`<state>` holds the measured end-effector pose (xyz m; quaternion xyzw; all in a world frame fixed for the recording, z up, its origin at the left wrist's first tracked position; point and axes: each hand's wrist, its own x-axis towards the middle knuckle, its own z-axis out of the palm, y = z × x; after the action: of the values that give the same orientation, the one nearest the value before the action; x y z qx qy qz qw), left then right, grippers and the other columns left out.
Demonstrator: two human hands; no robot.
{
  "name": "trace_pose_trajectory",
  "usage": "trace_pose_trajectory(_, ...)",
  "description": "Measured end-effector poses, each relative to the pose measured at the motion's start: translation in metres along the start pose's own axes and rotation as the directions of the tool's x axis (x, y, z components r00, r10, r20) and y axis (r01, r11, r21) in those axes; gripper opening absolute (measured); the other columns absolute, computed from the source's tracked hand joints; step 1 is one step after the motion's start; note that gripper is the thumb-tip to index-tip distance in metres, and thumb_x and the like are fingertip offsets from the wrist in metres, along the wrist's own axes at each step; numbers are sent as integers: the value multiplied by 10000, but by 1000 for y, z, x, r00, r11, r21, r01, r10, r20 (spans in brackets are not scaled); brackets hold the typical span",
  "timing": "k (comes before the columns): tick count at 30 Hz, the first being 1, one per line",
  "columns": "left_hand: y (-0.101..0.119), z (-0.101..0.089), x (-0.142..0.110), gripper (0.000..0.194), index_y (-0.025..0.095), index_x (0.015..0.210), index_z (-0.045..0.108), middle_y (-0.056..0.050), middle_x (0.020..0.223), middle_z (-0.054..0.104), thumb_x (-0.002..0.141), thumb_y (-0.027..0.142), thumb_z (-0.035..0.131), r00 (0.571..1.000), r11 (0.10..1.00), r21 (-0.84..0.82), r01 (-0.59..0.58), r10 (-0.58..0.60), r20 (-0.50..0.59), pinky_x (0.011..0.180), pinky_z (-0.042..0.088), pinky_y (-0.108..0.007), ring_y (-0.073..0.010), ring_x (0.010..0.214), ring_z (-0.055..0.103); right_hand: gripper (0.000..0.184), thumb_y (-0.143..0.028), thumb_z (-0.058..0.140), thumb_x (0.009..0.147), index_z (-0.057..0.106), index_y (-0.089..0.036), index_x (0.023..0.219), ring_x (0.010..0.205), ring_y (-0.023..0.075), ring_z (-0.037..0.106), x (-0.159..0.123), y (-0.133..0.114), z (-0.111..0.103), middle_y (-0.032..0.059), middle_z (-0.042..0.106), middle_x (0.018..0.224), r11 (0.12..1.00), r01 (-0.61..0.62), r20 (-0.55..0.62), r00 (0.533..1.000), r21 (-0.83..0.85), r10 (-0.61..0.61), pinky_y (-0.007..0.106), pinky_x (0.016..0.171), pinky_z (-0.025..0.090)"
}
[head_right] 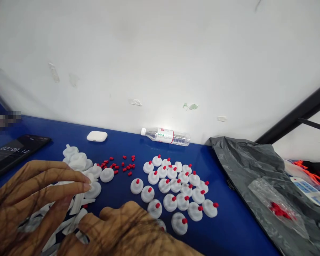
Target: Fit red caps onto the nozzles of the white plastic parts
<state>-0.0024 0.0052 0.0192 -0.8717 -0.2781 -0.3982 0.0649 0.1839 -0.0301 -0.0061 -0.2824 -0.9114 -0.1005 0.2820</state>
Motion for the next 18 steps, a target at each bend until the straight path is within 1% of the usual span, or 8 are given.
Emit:
trace_pose_trajectory(2,0,0,-2,316,220,1032,625,-32,1008,625,860,20,451,1000,1000,-11,13,-13,-15,830,471,-400,-206,1022,534,129,-361,708,765,657,-253,813,418,119,428,3,5,-10,-89,618,685,1000,-9,62,998,-11,10,303,243,191)
trace_pose_trajectory(4,0,-1,-6,354,232,1079,610,-21,1033,623,859,16,436,999,998,-45,37,-38,-27,860,450,-415,-211,1035,542,262,-426,795,720,671,-258,877,489,128,544,8,14,-28,-88,674,757,999,-39,127,991,24,36,307,294,313)
trace_pose_trajectory(5,1,-1,-7,375,242,1123,594,-20,1064,618,859,29,433,998,996,-69,57,-59,-24,880,438,-428,-221,1053,544,289,-417,793,750,667,-271,965,577,128,617,11,19,-40,-87,707,861,993,-83,182,981,86,67,283,383,421)
trace_pose_trajectory(7,2,-2,-11,380,269,1228,544,-26,1160,593,880,148,449,993,987,-103,121,-122,-2,896,439,-440,-243,1085,549,257,-350,729,849,647,-305,1088,665,106,662,18,28,-61,-82,725,938,908,-321,225,938,270,265,215,569,518)
trace_pose_trajectory(9,4,-2,-15,415,284,1290,514,-23,1247,575,883,360,490,979,976,-67,205,-203,33,916,461,-420,-250,1097,566,256,-359,760,818,667,-315,1053,563,80,628,26,33,-76,-88,733,881,755,-520,275,854,400,442,183,513,503)
trace_pose_trajectory(11,6,0,-18,488,309,1299,523,7,1268,601,853,508,539,969,970,-1,244,-244,37,957,481,-361,-227,1081,598,275,-314,812,759,679,-299,1000,502,64,597,32,33,-82,-97,741,879,612,-610,321,790,503,522,165,431,458)
trace_pose_trajectory(15,5,5,-21,416,348,1285,538,56,1232,662,884,454,568,976,976,-32,215,-216,-28,1016,485,-255,-161,1070,638,332,-362,789,759,664,-235,1039,579,117,645,36,26,-74,-22,758,927,378,-648,419,737,661,530,195,433,447)
trace_pose_trajectory(18,1,8,-19,383,308,1329,498,68,1217,694,946,314,488,993,993,-12,117,-118,-27,1042,485,-242,-134,1099,644,269,-426,658,867,653,-232,1054,619,137,659,33,32,-67,-5,754,887,338,-664,437,716,667,544,218,474,440)
